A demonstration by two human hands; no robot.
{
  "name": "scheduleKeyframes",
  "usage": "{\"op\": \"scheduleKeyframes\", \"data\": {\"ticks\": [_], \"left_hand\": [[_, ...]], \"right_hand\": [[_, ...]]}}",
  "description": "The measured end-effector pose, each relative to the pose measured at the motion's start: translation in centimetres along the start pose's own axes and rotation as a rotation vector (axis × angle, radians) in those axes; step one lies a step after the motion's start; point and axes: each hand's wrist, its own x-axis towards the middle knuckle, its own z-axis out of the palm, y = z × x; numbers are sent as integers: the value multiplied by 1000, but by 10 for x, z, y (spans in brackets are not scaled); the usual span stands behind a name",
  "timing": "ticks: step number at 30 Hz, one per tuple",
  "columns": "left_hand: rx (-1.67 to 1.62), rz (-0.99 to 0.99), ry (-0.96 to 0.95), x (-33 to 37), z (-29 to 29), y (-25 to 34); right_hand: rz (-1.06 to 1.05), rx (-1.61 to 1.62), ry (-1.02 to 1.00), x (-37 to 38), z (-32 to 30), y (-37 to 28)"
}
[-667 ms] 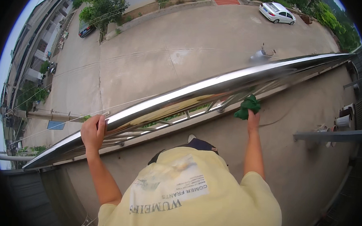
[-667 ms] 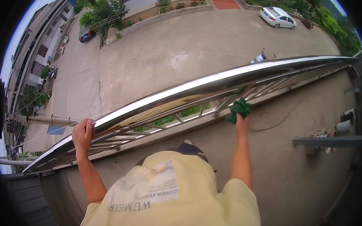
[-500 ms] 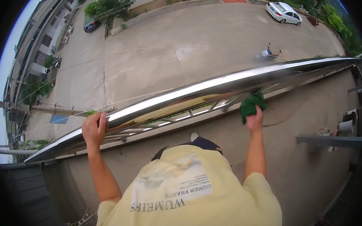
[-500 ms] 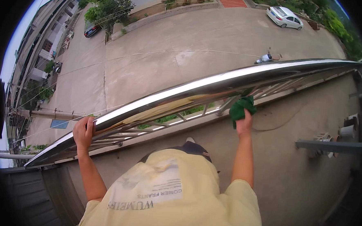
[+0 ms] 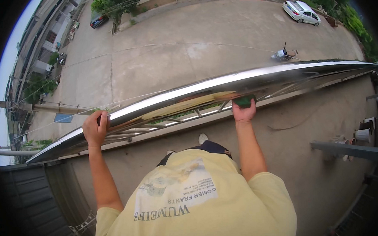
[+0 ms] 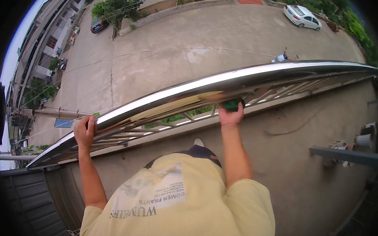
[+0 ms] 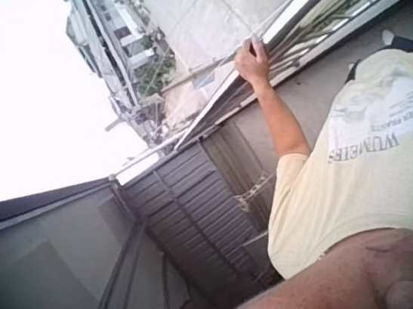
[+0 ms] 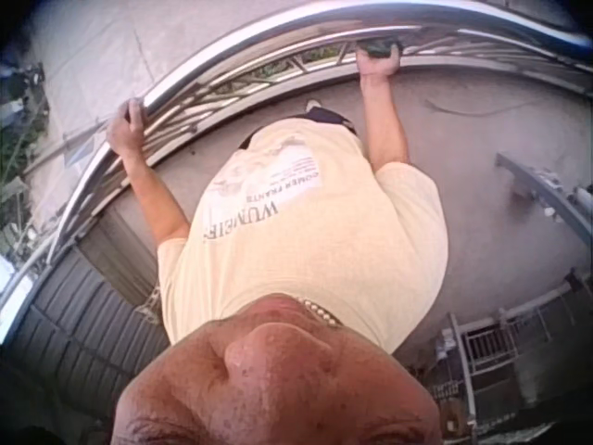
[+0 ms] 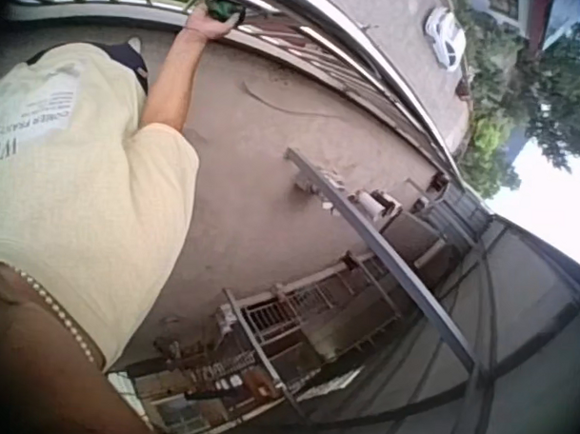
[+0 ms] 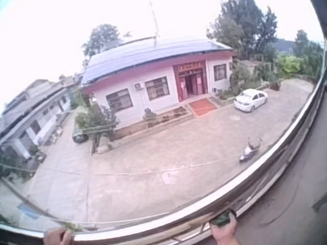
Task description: The person wipes a metal railing with a green cloth, cleaning the length of the top rail and the vertical supports along a balcony.
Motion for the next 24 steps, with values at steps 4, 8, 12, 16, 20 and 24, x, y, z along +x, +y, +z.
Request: {"op": "scheduleKeyframes", "data": {"ticks": [4,8,12,16,20,24], "left_hand": [[4,22,1,-1,-3,5],[-30,32,7,-1,-3,10],[-13,37,12,-3,-3,11],[-22,36,10,-2,-6,13],[3,76,41,-2,-2,7],[-5,108,82,-2,-3,8]], "right_hand": [[22,-62,242,-31,36,2],[206,-233,201,-54,37,-10],[340,-367,147,-61,41,-9],[596,-472,78,-87,61,35],[418,-430,170,-71,35,56],[404,-337,274,-44,25,50]]}}
